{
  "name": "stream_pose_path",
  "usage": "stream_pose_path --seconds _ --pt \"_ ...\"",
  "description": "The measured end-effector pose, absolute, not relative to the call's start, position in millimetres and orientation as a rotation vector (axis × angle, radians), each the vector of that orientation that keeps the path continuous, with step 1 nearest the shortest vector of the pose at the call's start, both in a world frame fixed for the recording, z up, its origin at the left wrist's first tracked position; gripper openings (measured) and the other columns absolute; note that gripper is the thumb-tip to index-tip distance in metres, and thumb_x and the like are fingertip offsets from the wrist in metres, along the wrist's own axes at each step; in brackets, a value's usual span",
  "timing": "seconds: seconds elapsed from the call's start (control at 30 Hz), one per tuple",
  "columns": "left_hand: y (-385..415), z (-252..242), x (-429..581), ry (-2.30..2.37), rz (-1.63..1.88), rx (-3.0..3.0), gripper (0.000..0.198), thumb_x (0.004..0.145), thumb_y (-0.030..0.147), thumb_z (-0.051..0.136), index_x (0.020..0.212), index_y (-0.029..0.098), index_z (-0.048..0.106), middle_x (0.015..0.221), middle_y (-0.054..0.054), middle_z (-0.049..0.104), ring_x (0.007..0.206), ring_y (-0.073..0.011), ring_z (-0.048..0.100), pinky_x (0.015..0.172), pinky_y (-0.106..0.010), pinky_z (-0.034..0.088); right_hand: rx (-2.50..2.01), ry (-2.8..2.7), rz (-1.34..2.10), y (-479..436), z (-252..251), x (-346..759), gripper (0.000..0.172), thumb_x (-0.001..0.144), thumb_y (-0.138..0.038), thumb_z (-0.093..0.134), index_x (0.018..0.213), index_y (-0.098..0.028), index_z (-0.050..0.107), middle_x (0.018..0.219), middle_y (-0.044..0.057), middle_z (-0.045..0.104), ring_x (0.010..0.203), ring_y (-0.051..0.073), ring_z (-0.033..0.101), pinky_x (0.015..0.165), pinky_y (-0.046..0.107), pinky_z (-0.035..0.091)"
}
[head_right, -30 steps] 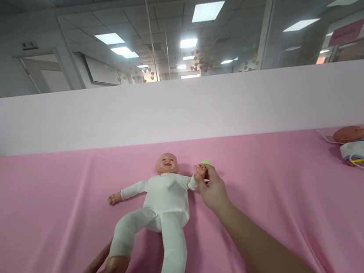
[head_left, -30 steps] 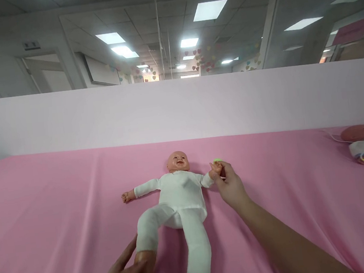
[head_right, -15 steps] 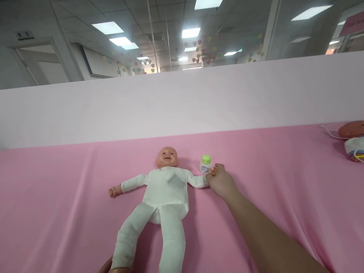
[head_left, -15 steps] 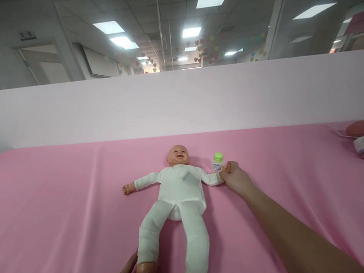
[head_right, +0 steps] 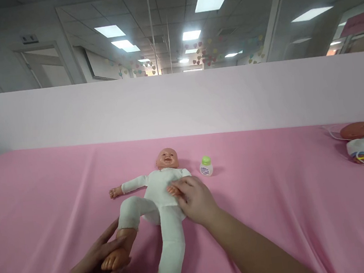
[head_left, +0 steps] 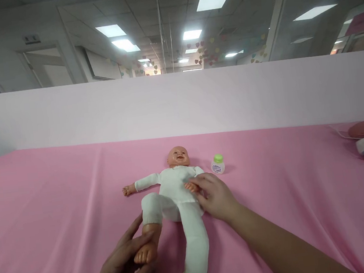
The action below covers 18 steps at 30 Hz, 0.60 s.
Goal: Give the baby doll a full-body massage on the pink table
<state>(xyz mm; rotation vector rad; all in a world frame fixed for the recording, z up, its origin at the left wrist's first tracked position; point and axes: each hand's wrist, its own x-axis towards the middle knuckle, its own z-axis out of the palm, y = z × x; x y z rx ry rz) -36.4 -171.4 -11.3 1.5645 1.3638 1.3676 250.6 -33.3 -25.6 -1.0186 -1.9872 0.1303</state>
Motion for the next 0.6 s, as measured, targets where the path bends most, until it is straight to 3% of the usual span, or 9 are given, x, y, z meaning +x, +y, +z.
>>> stream_pose_path --seconds 0.17,0.37,0.6 --pt "-139 1 -15 1.319 1.442 1.547 0.036 0.078 0.036 0.083 0.113 0.028 0.082 0.153 -0.009 0.059 0.146 -0.0387 0.046 0.111 -0.046 0.052 -0.967 -2.16 -0.016 -35 -28 244 0.045 0.09 -0.01 0.062 0.126 -0.033 0.074 0.11 0.006 0.07 0.103 0.025 0.061 0.09 0.044 0.057" --pt "-109 1 -2 1.264 1.378 1.474 0.045 0.072 0.036 0.087 0.115 0.024 0.081 0.157 -0.013 0.053 0.149 -0.04 0.043 0.109 -0.049 0.053 -0.94 -2.214 -0.047 -35 -30 243 0.044 0.088 -0.004 0.061 0.119 -0.032 0.077 0.109 0.007 0.07 0.103 0.025 0.061 0.092 0.045 0.057" --pt "-133 -4 -12 1.318 1.356 1.569 0.04 0.077 0.033 0.081 0.117 0.028 0.081 0.155 -0.009 0.056 0.149 -0.0377 0.043 0.114 -0.049 0.047 -0.952 -1.877 0.283 -29 -33 253 0.038 0.093 -0.021 0.061 0.129 -0.03 0.071 0.116 0.008 0.071 0.105 0.024 0.067 0.093 0.044 0.06"
